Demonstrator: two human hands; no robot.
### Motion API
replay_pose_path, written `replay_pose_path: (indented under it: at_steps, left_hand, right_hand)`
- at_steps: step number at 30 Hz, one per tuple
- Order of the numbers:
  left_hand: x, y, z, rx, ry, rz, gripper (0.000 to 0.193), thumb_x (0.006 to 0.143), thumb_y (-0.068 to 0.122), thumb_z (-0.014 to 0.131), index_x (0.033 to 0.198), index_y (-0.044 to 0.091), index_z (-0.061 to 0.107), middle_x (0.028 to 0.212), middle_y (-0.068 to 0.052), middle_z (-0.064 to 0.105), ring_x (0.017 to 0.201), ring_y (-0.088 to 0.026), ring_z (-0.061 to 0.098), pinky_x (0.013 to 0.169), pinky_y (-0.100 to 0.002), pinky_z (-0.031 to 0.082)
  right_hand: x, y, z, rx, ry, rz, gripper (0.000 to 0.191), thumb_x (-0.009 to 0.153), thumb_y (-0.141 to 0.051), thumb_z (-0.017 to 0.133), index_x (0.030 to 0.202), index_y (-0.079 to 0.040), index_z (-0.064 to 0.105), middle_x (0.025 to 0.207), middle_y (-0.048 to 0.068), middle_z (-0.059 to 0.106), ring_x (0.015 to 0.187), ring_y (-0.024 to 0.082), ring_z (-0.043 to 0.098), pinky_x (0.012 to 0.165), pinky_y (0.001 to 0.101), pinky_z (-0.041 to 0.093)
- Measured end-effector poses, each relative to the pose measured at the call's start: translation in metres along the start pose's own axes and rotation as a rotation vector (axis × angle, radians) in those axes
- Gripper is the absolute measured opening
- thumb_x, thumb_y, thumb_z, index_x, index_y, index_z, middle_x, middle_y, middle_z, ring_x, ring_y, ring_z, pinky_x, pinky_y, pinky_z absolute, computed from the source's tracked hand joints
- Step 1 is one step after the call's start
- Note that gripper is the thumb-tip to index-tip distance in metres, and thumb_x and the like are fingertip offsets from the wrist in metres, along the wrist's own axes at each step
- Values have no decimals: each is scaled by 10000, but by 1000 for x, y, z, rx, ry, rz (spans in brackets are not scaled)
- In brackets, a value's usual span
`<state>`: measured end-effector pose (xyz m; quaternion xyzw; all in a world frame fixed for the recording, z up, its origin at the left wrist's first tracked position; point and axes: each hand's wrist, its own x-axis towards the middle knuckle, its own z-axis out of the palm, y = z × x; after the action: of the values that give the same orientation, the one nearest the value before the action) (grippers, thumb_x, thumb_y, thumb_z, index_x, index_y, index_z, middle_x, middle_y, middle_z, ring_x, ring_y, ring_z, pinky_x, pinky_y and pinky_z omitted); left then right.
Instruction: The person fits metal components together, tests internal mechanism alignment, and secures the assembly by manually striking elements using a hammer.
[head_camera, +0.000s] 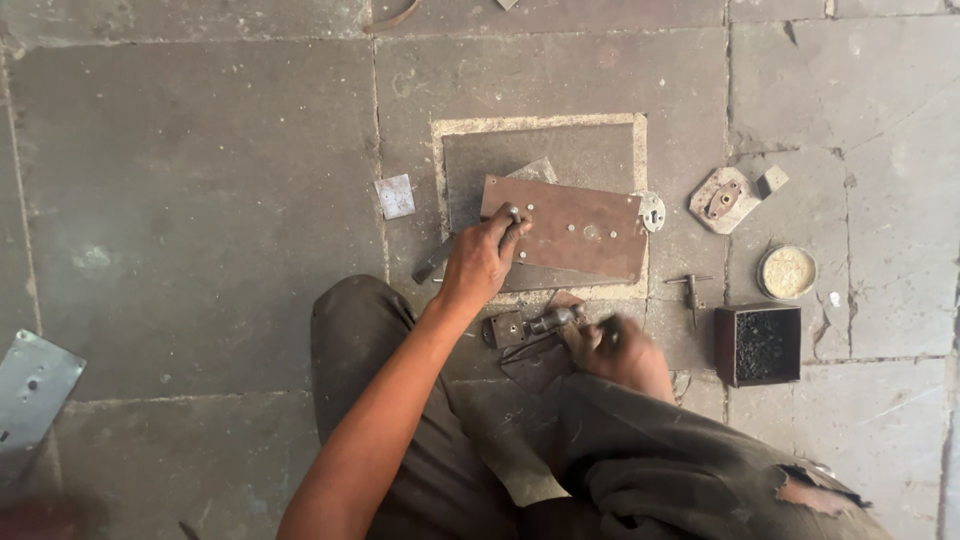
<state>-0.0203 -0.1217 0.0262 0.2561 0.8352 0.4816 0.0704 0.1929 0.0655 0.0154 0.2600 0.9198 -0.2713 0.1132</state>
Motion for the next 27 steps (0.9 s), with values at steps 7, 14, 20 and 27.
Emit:
replay_pose_path:
  at_steps: [7, 14, 20, 27]
  left_hand:
    - [-8, -8, -5, 47, -82, 18, 207, 1053, 218, 619, 1183, 56, 624, 808, -169, 739, 692, -333, 740, 569, -432, 563]
    - [-15, -21, 4, 120, -83, 100, 363, 1000, 230, 649, 1348, 133, 608, 721, -156, 713, 574, -287, 696, 530, -398, 572]
    - [-20, -21, 0, 174, -170, 38, 398, 1050, 236, 602, 1437, 169, 540, 633, -123, 674, 487, -236, 643, 475, -352, 533]
    - [-15, -33, 11, 105, -90, 140, 265, 1068, 225, 607, 1291, 84, 604, 812, -125, 755, 598, -247, 721, 505, -364, 585]
  right_hand:
    - [-48, 20, -18, -34, -270, -142, 466, 859, -353, 720, 1238, -113, 597, 846, 156, 739, 699, 324, 751, 599, 470, 581]
    - [-44, -41, -173, 293, 61, -345, 237, 950, -265, 735, 1064, -88, 627, 846, 112, 709, 674, 197, 686, 560, 334, 560]
    - [-6, -102, -173, -145, 41, -269, 265, 1039, -309, 551, 968, -73, 649, 718, 119, 688, 588, 195, 677, 510, 325, 568]
    - [-17, -117, -216, 140, 441, -632, 380, 1135, -354, 528, 1134, 24, 566, 894, 178, 669, 717, 245, 675, 536, 362, 569]
